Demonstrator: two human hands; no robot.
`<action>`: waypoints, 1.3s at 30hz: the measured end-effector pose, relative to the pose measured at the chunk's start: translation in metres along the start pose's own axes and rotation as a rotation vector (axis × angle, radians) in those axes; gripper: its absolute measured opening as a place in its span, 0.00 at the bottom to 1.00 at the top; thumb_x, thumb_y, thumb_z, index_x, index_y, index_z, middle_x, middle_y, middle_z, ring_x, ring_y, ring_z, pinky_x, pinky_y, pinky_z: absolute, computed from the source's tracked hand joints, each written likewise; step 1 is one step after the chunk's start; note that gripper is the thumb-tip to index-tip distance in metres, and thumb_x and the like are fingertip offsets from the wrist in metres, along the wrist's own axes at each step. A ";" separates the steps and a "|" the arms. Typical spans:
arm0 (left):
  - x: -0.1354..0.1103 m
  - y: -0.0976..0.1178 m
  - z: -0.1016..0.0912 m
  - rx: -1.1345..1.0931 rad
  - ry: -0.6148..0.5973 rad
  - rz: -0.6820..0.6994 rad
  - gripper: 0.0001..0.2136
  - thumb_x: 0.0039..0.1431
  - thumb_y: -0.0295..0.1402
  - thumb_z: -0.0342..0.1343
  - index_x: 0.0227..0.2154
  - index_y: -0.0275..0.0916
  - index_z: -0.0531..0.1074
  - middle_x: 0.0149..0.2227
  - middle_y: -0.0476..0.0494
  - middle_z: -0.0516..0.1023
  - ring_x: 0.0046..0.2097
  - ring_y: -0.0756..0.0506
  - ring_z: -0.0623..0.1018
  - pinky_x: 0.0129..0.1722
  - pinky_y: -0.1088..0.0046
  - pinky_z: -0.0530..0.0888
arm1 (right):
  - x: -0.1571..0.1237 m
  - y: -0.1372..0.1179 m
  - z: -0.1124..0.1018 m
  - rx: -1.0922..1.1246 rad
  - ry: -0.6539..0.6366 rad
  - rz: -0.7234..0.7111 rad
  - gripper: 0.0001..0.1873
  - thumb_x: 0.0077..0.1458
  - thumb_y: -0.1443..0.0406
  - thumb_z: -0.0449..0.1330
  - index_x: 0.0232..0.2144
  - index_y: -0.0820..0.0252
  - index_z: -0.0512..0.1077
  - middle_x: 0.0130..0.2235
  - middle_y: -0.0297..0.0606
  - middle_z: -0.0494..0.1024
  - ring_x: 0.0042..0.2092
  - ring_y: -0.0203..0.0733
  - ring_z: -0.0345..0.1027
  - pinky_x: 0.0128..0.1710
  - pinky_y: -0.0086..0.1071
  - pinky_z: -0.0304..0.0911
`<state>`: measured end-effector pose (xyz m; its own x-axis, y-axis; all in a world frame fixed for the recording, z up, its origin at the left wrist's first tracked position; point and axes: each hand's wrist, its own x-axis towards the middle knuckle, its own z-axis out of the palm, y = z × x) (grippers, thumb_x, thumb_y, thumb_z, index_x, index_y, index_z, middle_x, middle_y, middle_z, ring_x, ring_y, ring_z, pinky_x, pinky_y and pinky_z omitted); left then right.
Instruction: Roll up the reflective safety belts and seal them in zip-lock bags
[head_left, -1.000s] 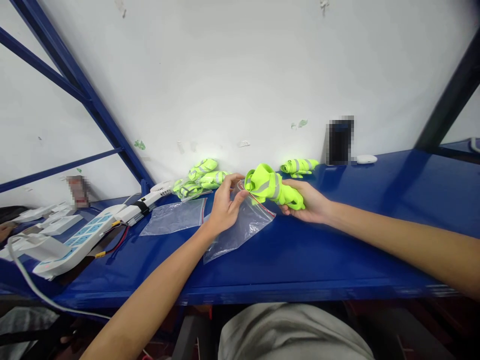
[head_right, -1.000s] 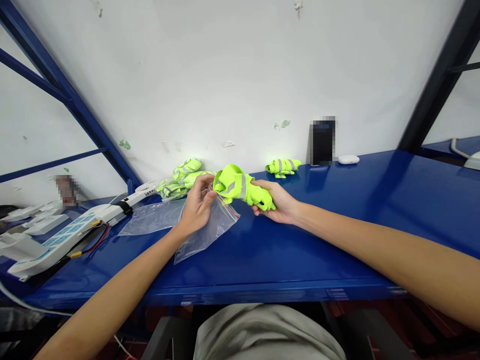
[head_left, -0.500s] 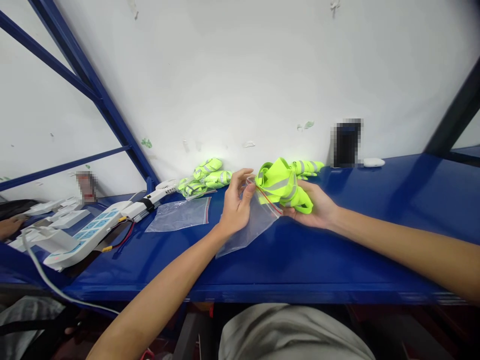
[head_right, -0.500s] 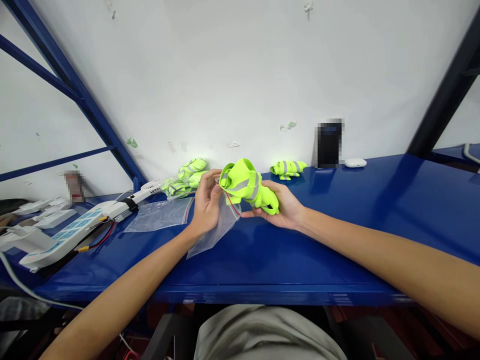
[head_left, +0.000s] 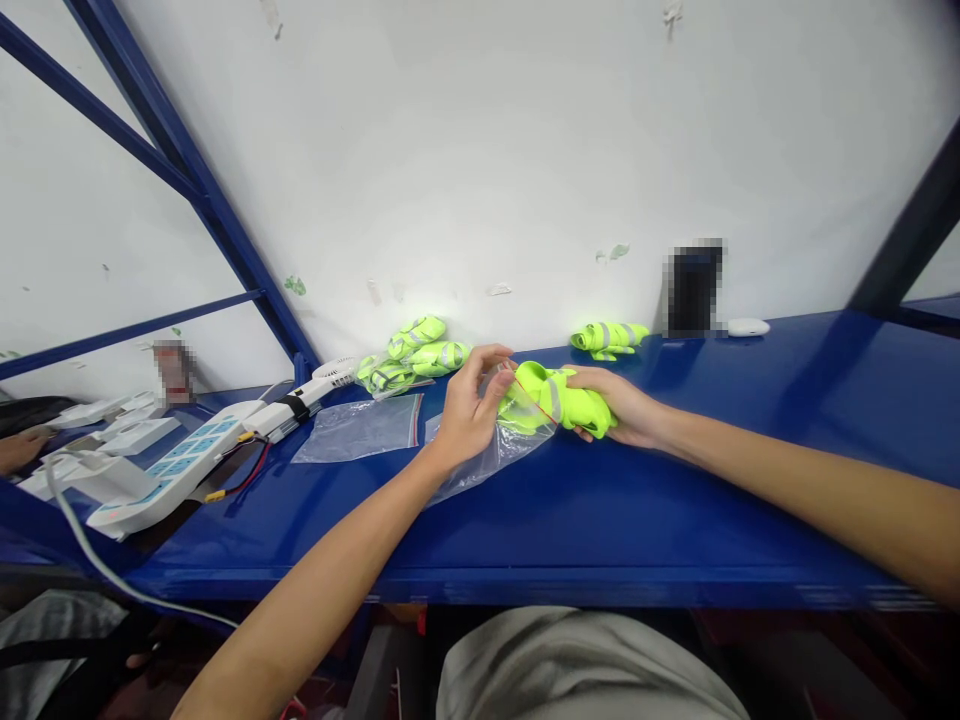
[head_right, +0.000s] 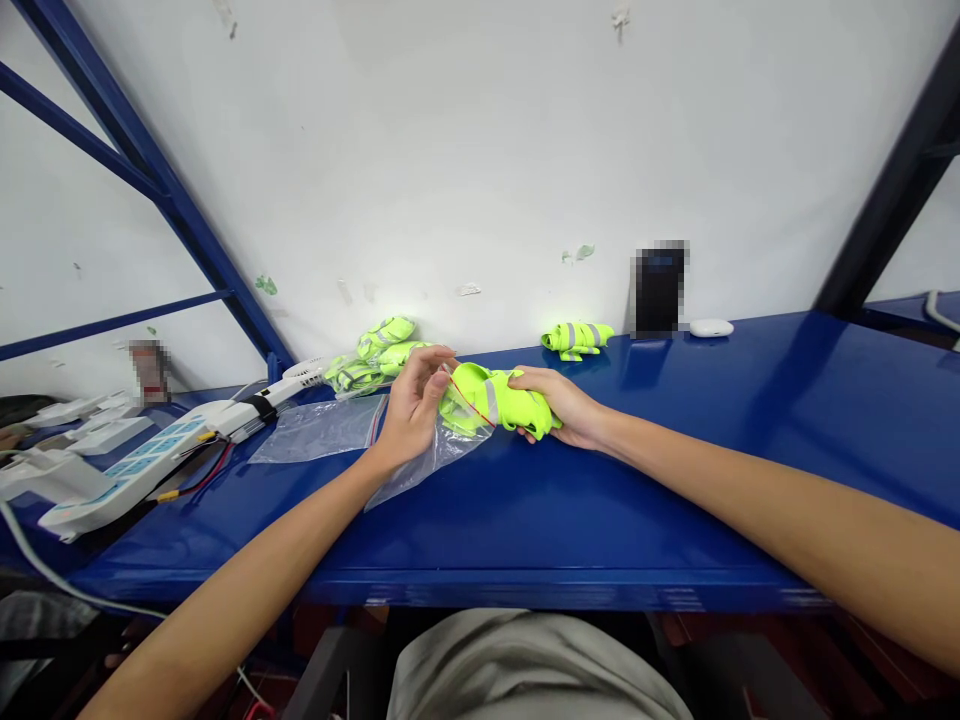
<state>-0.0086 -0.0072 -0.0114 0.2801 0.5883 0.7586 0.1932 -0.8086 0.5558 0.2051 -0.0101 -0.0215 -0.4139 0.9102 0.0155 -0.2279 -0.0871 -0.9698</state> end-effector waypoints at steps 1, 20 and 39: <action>0.000 0.000 -0.002 0.014 -0.041 -0.022 0.16 0.67 0.47 0.48 0.48 0.41 0.66 0.42 0.41 0.75 0.44 0.45 0.75 0.44 0.68 0.71 | 0.000 0.000 -0.001 -0.034 0.017 -0.012 0.08 0.54 0.63 0.61 0.36 0.59 0.68 0.26 0.36 0.75 0.21 0.40 0.68 0.14 0.29 0.62; 0.001 0.004 -0.009 0.371 -0.482 -0.243 0.22 0.65 0.52 0.47 0.51 0.40 0.68 0.21 0.53 0.68 0.27 0.46 0.71 0.29 0.71 0.63 | -0.004 0.000 -0.001 -0.908 0.148 -0.393 0.11 0.57 0.57 0.58 0.34 0.59 0.69 0.32 0.33 0.72 0.33 0.40 0.65 0.32 0.32 0.57; 0.007 -0.006 -0.023 0.720 -0.570 0.026 0.31 0.44 0.49 0.66 0.49 0.38 0.70 0.41 0.40 0.80 0.45 0.35 0.80 0.57 0.52 0.66 | -0.008 0.010 -0.010 -1.237 -0.063 -0.916 0.16 0.63 0.63 0.55 0.53 0.54 0.65 0.48 0.46 0.66 0.46 0.48 0.67 0.44 0.42 0.68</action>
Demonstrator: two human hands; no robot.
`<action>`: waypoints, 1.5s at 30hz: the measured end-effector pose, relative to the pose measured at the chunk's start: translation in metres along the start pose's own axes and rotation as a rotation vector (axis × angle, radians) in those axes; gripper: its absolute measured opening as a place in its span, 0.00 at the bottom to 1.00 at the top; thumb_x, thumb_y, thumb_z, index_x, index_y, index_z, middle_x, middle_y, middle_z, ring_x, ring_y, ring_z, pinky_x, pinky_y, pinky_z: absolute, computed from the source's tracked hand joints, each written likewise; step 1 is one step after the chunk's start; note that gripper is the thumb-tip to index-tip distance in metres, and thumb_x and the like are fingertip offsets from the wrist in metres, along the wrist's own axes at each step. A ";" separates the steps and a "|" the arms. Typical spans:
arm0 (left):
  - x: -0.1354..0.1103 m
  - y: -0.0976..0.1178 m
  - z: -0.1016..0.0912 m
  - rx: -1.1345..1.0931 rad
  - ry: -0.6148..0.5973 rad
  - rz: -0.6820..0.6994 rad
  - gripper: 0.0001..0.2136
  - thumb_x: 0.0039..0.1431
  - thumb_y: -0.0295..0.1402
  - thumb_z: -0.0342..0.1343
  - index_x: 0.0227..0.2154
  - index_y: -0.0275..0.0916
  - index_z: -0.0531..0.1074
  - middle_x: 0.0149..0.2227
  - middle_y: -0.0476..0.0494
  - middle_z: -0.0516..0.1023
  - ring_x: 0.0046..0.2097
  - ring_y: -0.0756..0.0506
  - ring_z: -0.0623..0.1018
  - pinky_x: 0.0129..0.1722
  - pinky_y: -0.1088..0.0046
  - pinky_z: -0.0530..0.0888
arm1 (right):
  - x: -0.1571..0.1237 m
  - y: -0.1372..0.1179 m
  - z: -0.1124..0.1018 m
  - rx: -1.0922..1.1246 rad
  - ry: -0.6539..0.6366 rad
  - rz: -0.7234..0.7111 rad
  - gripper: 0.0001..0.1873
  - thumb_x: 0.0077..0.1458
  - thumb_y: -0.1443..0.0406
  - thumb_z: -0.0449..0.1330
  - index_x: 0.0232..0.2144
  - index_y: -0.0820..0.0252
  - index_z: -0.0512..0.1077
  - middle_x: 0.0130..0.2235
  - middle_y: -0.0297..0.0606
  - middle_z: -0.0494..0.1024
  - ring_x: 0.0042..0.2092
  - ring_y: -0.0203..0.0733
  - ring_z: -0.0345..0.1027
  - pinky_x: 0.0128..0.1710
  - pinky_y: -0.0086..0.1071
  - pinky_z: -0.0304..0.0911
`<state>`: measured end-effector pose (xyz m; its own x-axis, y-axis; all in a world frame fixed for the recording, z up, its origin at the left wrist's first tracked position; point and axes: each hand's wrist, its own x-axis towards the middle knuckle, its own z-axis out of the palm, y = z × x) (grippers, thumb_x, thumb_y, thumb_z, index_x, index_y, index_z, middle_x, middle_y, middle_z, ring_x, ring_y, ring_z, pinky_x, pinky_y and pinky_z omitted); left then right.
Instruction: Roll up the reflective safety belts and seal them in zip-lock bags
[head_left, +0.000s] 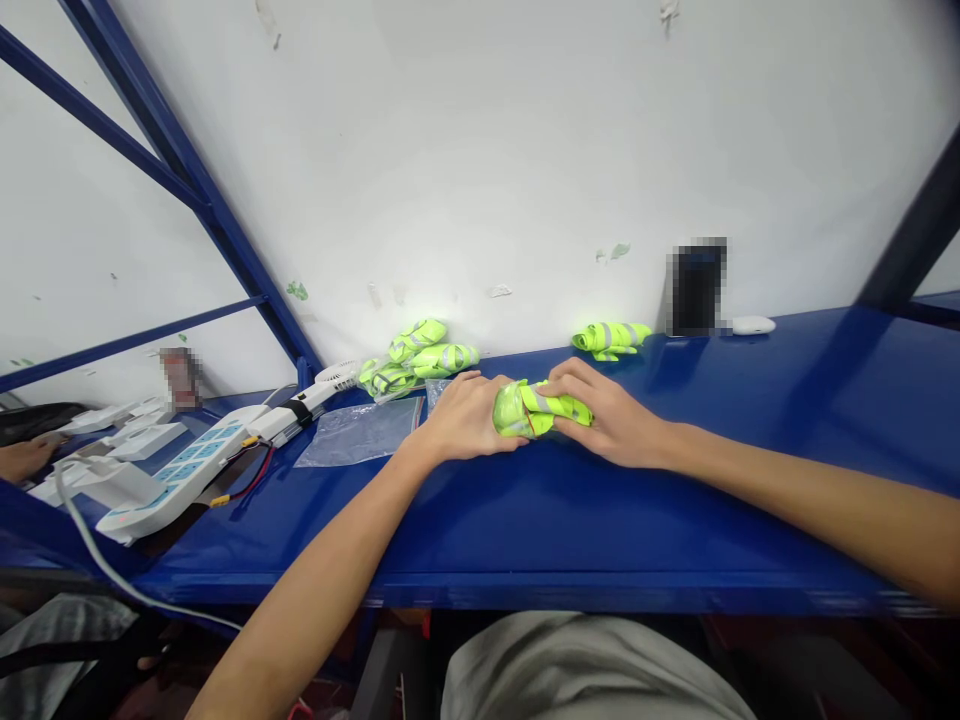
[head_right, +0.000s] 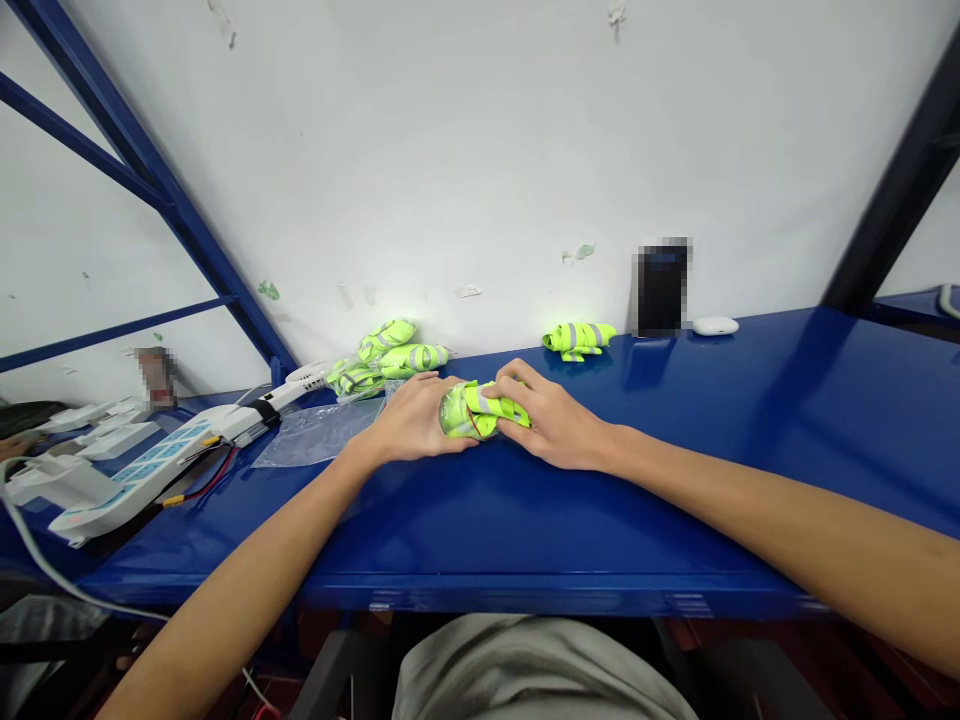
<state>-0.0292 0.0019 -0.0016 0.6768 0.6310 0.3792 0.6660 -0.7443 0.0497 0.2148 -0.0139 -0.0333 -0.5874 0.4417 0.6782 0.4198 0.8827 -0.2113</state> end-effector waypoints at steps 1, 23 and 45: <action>-0.001 0.001 0.002 0.027 0.023 0.011 0.28 0.45 0.47 0.66 0.47 0.38 0.70 0.39 0.41 0.81 0.43 0.36 0.80 0.58 0.52 0.65 | -0.001 -0.001 0.001 -0.006 -0.003 -0.008 0.16 0.63 0.63 0.55 0.54 0.54 0.64 0.49 0.47 0.65 0.46 0.48 0.67 0.43 0.41 0.68; -0.001 -0.002 0.016 0.075 0.111 0.092 0.38 0.48 0.55 0.63 0.59 0.40 0.61 0.53 0.35 0.75 0.50 0.35 0.75 0.52 0.57 0.64 | 0.009 0.004 0.019 -0.040 0.007 0.131 0.17 0.62 0.64 0.54 0.54 0.52 0.66 0.47 0.44 0.67 0.44 0.48 0.68 0.43 0.43 0.70; -0.006 -0.011 0.010 0.136 0.094 0.168 0.27 0.55 0.36 0.59 0.57 0.38 0.62 0.53 0.36 0.75 0.52 0.36 0.75 0.54 0.58 0.68 | 0.006 0.000 -0.007 -0.104 -0.187 0.211 0.08 0.57 0.64 0.58 0.39 0.61 0.72 0.36 0.41 0.76 0.33 0.42 0.69 0.34 0.33 0.61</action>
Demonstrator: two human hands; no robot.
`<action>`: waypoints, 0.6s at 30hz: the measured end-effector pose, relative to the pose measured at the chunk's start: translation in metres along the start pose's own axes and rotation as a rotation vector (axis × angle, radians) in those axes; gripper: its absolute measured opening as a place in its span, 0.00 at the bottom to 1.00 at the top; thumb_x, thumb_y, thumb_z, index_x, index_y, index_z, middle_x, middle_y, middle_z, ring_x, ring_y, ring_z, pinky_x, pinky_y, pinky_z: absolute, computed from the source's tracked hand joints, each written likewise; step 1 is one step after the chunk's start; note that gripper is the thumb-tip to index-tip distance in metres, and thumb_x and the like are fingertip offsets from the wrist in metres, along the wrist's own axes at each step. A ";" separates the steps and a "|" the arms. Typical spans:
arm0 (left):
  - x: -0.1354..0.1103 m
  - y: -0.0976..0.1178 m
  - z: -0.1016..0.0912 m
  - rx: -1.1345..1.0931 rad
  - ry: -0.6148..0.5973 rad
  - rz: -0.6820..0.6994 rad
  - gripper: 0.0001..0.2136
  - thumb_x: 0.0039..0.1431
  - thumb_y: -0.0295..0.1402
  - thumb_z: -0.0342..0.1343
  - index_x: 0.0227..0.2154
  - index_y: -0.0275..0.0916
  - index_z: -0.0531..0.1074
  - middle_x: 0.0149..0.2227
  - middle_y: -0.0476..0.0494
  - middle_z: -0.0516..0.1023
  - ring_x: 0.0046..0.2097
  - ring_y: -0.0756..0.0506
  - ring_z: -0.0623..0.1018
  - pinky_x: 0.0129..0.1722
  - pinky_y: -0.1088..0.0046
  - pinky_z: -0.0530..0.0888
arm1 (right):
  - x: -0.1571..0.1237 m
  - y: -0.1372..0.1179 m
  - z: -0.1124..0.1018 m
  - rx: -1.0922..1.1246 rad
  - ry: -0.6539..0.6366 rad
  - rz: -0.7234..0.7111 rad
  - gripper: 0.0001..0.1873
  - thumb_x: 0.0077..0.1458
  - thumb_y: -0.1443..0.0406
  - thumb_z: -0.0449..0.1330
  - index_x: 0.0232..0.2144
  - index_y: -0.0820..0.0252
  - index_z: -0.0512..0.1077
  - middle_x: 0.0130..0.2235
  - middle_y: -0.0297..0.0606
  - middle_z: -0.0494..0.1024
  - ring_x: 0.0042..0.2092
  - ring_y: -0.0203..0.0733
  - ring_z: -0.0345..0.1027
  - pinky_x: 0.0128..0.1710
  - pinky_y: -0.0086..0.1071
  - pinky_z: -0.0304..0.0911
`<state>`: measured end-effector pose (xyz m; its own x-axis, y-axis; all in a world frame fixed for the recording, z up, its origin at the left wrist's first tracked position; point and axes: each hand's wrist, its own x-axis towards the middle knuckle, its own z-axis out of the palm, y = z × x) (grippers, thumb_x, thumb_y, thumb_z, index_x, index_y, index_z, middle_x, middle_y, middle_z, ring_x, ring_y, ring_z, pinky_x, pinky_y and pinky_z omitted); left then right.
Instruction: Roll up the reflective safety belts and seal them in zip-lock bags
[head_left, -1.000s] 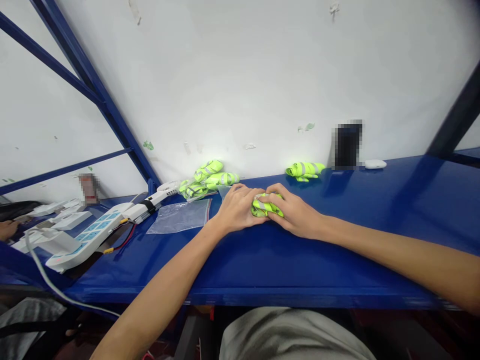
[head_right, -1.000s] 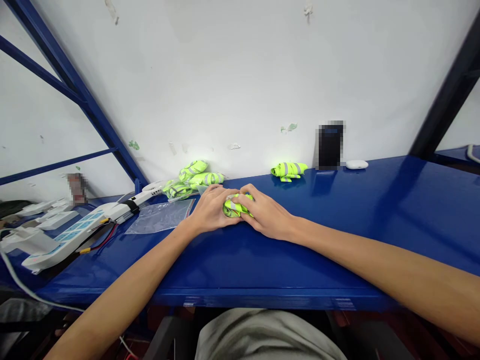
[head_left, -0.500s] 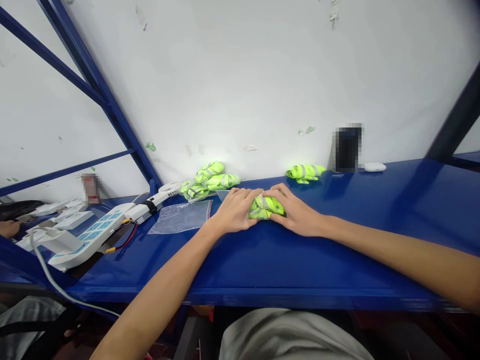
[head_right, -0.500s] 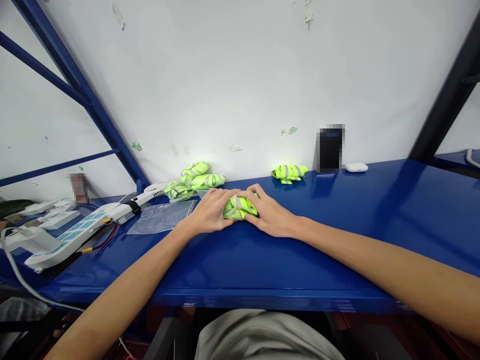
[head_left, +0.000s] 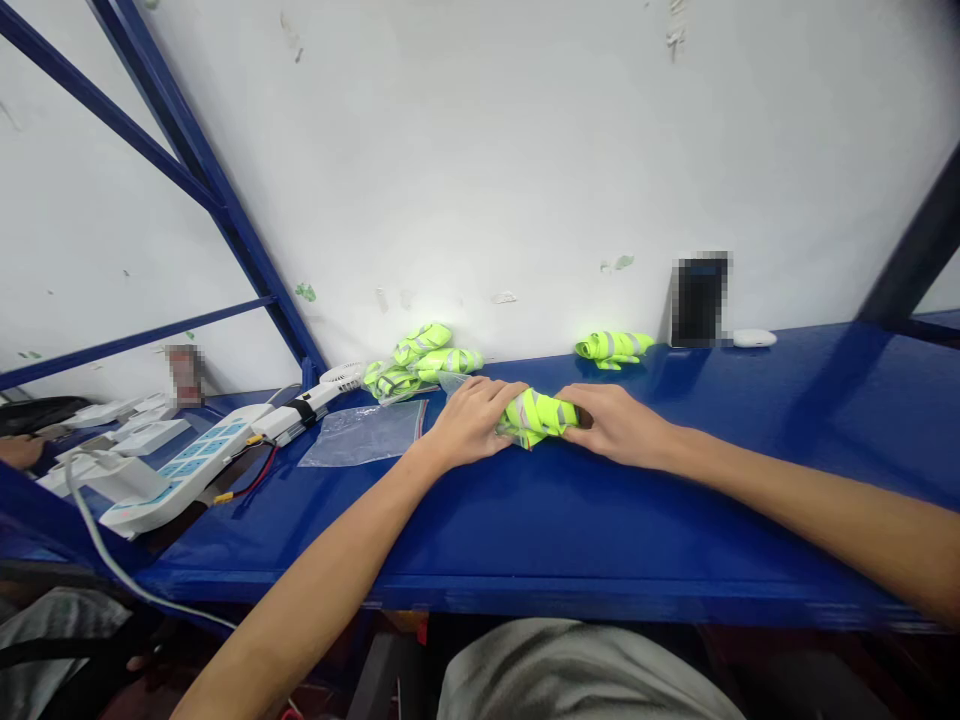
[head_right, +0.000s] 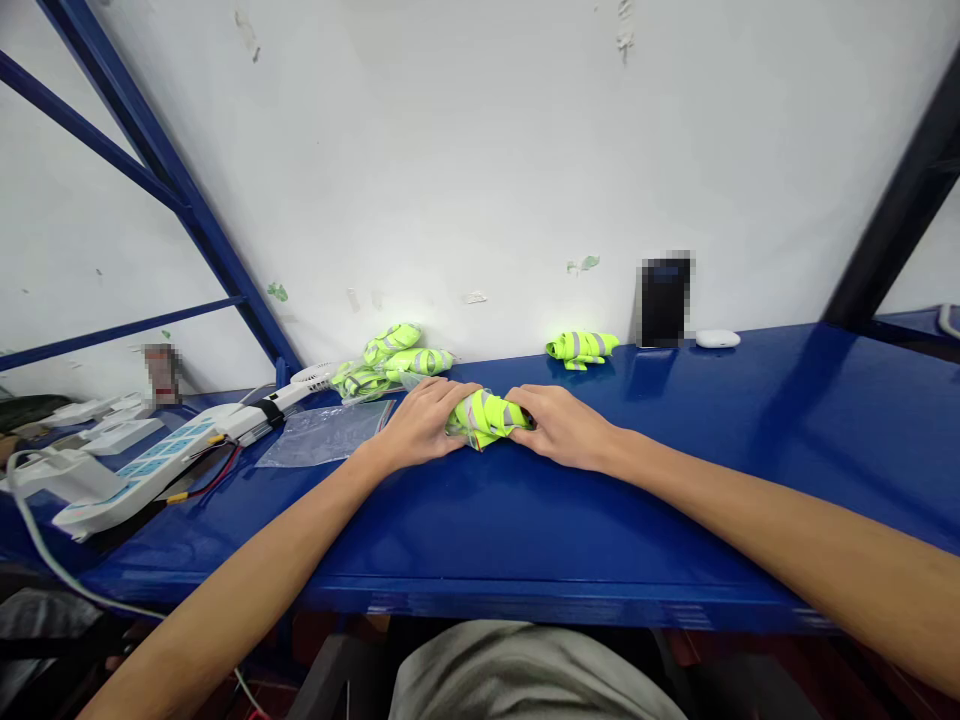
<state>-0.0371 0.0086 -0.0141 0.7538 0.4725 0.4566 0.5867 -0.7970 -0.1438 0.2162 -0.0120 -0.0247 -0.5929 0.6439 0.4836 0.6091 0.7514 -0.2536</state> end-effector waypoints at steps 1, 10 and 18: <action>0.000 0.000 0.000 0.013 -0.006 0.013 0.27 0.56 0.37 0.59 0.57 0.38 0.62 0.53 0.36 0.75 0.52 0.36 0.75 0.53 0.58 0.69 | -0.001 -0.001 0.001 -0.015 0.001 0.001 0.08 0.57 0.66 0.58 0.40 0.62 0.72 0.36 0.41 0.76 0.33 0.42 0.69 0.34 0.33 0.61; 0.001 0.002 0.006 0.027 -0.002 0.029 0.30 0.53 0.42 0.62 0.57 0.38 0.62 0.52 0.36 0.76 0.51 0.36 0.77 0.49 0.61 0.72 | -0.005 -0.008 0.006 -0.066 0.045 -0.045 0.08 0.57 0.68 0.57 0.40 0.63 0.72 0.33 0.40 0.74 0.31 0.41 0.68 0.31 0.32 0.61; 0.005 0.019 0.001 -0.057 0.060 0.005 0.26 0.49 0.39 0.60 0.52 0.38 0.65 0.47 0.41 0.77 0.46 0.39 0.78 0.46 0.64 0.71 | -0.006 -0.016 0.016 -0.125 0.193 -0.107 0.09 0.55 0.70 0.57 0.40 0.64 0.71 0.34 0.42 0.76 0.30 0.42 0.70 0.30 0.33 0.62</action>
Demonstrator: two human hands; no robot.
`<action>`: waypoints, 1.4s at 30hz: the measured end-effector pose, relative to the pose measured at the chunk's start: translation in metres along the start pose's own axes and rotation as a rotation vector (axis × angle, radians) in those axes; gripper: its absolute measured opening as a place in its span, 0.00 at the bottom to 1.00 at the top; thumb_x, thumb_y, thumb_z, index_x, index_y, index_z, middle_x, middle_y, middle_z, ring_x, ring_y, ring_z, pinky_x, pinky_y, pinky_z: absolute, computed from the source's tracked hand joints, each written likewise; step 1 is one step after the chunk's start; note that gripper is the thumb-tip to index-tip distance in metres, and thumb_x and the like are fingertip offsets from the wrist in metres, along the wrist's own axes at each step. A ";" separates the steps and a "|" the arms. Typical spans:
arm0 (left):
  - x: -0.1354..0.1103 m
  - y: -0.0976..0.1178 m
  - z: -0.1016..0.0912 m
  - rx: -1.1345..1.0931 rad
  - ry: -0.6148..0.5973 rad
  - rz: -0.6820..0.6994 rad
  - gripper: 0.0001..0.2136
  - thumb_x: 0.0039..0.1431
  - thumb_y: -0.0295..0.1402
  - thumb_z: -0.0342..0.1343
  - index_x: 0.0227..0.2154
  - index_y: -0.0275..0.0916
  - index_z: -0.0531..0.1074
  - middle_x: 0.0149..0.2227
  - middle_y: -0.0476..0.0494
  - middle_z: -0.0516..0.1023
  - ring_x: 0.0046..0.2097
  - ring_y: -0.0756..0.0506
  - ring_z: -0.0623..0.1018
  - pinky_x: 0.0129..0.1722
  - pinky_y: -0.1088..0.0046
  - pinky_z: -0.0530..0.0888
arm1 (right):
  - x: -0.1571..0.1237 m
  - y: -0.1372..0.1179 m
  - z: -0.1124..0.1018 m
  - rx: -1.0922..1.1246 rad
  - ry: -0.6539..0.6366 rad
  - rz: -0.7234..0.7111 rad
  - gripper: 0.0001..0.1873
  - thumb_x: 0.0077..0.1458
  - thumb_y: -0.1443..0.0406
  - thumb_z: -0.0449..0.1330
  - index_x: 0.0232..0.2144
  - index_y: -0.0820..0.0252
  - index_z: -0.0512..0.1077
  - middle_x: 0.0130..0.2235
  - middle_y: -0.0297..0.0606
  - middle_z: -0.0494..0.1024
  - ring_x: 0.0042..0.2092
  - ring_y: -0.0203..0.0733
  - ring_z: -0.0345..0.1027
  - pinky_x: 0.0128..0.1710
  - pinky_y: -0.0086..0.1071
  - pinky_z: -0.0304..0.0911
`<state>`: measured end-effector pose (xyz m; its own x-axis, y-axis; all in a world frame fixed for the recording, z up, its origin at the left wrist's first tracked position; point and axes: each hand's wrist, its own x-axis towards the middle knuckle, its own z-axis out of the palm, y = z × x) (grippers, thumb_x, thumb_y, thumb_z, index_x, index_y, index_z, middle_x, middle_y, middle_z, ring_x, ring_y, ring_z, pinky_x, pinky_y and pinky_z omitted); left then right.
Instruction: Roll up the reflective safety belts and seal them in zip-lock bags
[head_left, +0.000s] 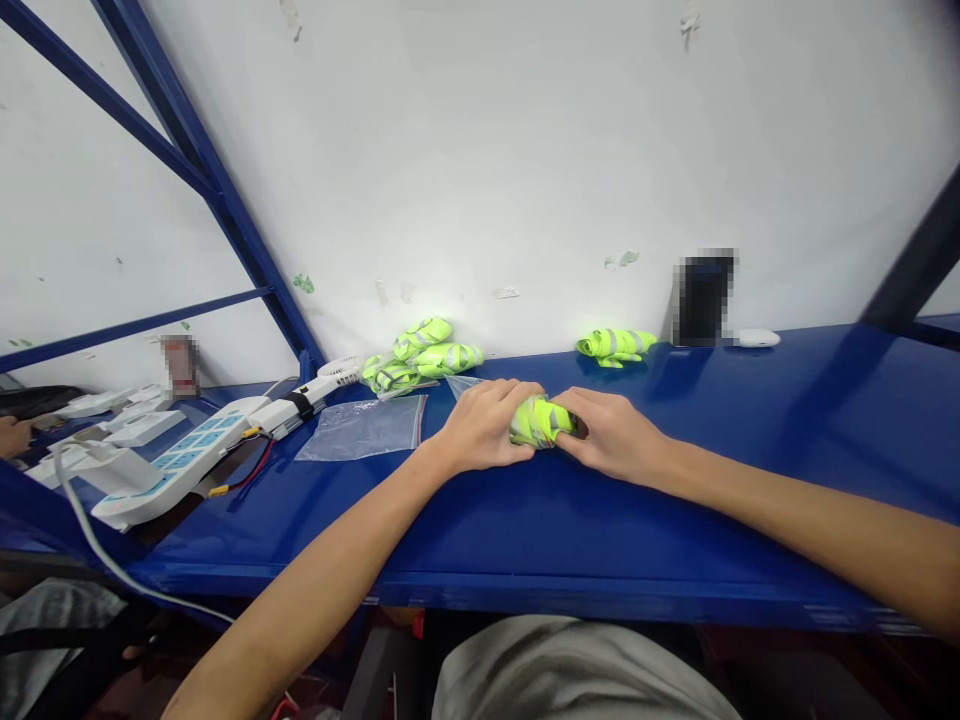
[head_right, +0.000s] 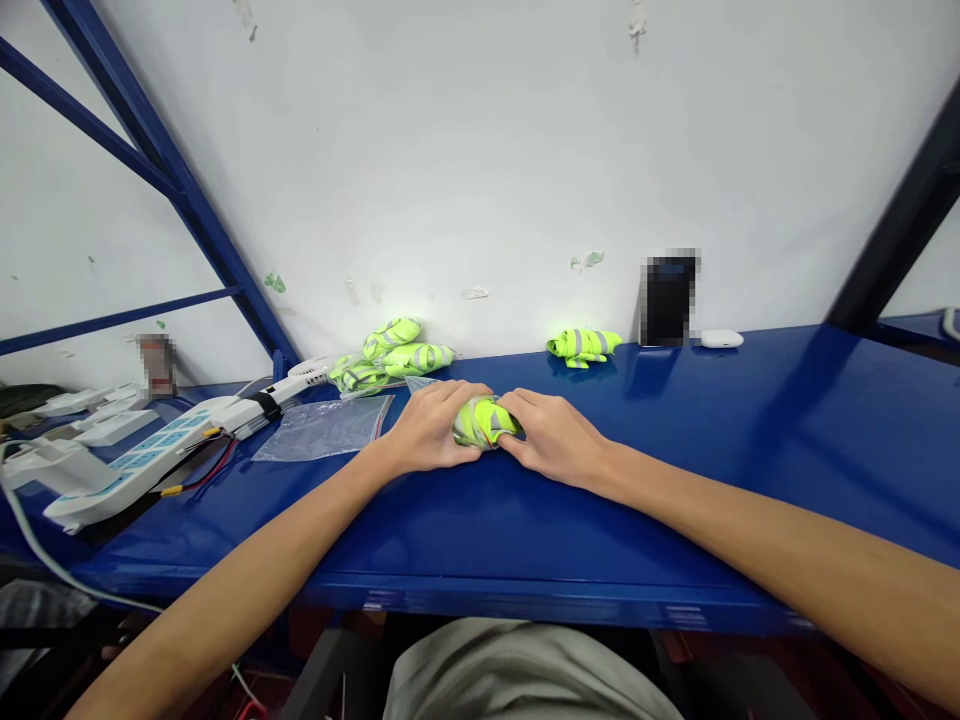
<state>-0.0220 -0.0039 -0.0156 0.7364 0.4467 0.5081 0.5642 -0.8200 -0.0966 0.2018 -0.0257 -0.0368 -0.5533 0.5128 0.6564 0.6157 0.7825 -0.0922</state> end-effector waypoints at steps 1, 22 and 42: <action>0.001 0.003 0.000 0.001 0.011 0.000 0.25 0.49 0.39 0.60 0.51 0.38 0.66 0.46 0.41 0.78 0.45 0.39 0.78 0.46 0.64 0.70 | 0.000 -0.001 0.001 0.001 0.010 -0.009 0.09 0.55 0.70 0.57 0.39 0.64 0.71 0.34 0.42 0.77 0.30 0.42 0.70 0.30 0.33 0.63; -0.005 -0.010 0.001 0.016 0.167 -0.009 0.21 0.56 0.45 0.59 0.50 0.40 0.70 0.44 0.42 0.79 0.43 0.42 0.78 0.43 0.66 0.72 | -0.001 -0.005 -0.010 0.358 -0.231 0.175 0.27 0.58 0.66 0.57 0.60 0.59 0.67 0.38 0.38 0.83 0.29 0.40 0.76 0.33 0.34 0.72; 0.002 0.015 0.002 0.207 0.085 0.078 0.20 0.67 0.49 0.46 0.47 0.39 0.72 0.41 0.41 0.81 0.41 0.42 0.79 0.42 0.65 0.70 | 0.003 -0.006 -0.009 0.250 -0.200 -0.029 0.12 0.66 0.62 0.51 0.37 0.59 0.73 0.39 0.42 0.78 0.40 0.44 0.74 0.41 0.35 0.67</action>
<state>-0.0108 -0.0145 -0.0178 0.7514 0.3462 0.5617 0.5781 -0.7558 -0.3076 0.2010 -0.0319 -0.0277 -0.6832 0.5287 0.5037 0.4550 0.8477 -0.2727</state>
